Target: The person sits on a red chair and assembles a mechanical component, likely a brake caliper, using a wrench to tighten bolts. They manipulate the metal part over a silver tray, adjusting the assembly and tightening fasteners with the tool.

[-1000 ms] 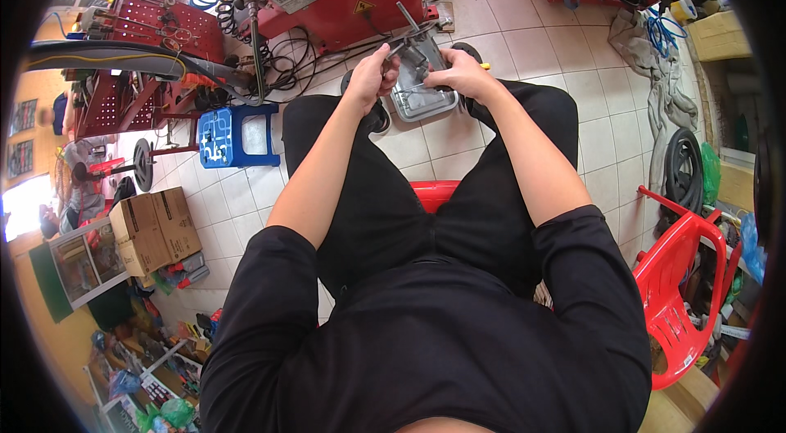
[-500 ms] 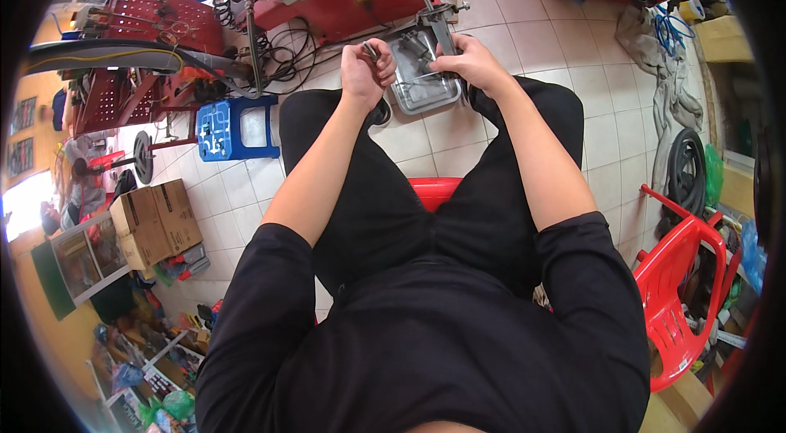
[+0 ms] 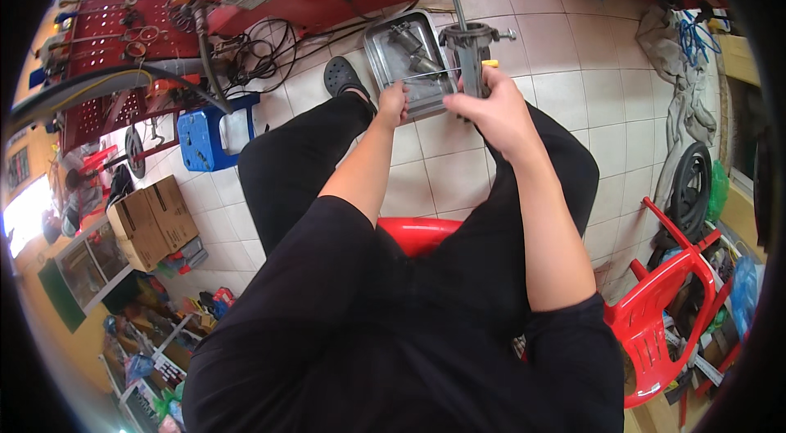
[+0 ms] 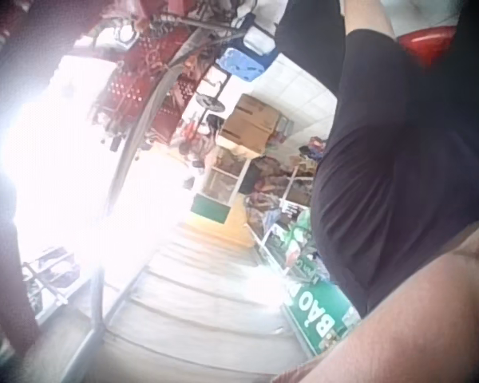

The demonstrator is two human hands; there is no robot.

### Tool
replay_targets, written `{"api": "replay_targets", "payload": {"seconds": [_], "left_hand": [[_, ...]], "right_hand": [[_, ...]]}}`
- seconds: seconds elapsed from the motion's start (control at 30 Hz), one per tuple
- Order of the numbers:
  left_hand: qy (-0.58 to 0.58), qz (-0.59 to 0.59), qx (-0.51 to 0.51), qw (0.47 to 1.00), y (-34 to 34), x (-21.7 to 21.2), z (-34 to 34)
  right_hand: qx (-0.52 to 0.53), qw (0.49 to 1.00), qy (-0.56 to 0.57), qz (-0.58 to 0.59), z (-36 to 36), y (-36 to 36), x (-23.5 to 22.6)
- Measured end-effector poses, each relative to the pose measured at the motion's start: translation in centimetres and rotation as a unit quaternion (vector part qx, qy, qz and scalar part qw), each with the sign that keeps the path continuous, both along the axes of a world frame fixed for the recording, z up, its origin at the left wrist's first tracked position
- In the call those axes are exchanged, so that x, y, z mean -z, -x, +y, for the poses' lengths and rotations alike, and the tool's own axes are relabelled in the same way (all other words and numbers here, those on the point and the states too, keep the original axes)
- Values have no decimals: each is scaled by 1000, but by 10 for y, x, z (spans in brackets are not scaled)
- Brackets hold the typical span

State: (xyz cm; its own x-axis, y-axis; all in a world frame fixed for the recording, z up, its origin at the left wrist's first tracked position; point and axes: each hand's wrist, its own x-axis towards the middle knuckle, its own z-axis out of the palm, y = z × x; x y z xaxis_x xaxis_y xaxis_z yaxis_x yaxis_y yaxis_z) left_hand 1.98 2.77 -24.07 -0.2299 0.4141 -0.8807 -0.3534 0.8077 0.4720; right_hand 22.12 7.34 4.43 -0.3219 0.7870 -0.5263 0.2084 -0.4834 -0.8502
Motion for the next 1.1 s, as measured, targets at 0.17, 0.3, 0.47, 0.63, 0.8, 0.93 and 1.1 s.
{"api": "replay_targets", "payload": {"seconds": [0.17,0.3,0.47,0.63,0.8,0.93,1.1], "left_hand": [[94,84,113,986,1,73,1],[99,223,351,904,4,116,-2],[49,293,550,780,6,128,7],[66,327,572,749,12,129,16],[-25,339,653,677,17,97,14],[-105,340,621,698,15,45,20],[-203,-104,212,950,-12,-93,66]], "right_hand": [[-16,998,11,-53,10,3,-10],[-47,988,-6,-147,17,7,1],[-72,987,46,-139,27,11,13],[-69,988,53,-124,29,14,17],[-91,988,66,-106,27,14,12],[-65,993,77,-63,21,15,13],[-16,998,53,-10,14,14,15]]}}
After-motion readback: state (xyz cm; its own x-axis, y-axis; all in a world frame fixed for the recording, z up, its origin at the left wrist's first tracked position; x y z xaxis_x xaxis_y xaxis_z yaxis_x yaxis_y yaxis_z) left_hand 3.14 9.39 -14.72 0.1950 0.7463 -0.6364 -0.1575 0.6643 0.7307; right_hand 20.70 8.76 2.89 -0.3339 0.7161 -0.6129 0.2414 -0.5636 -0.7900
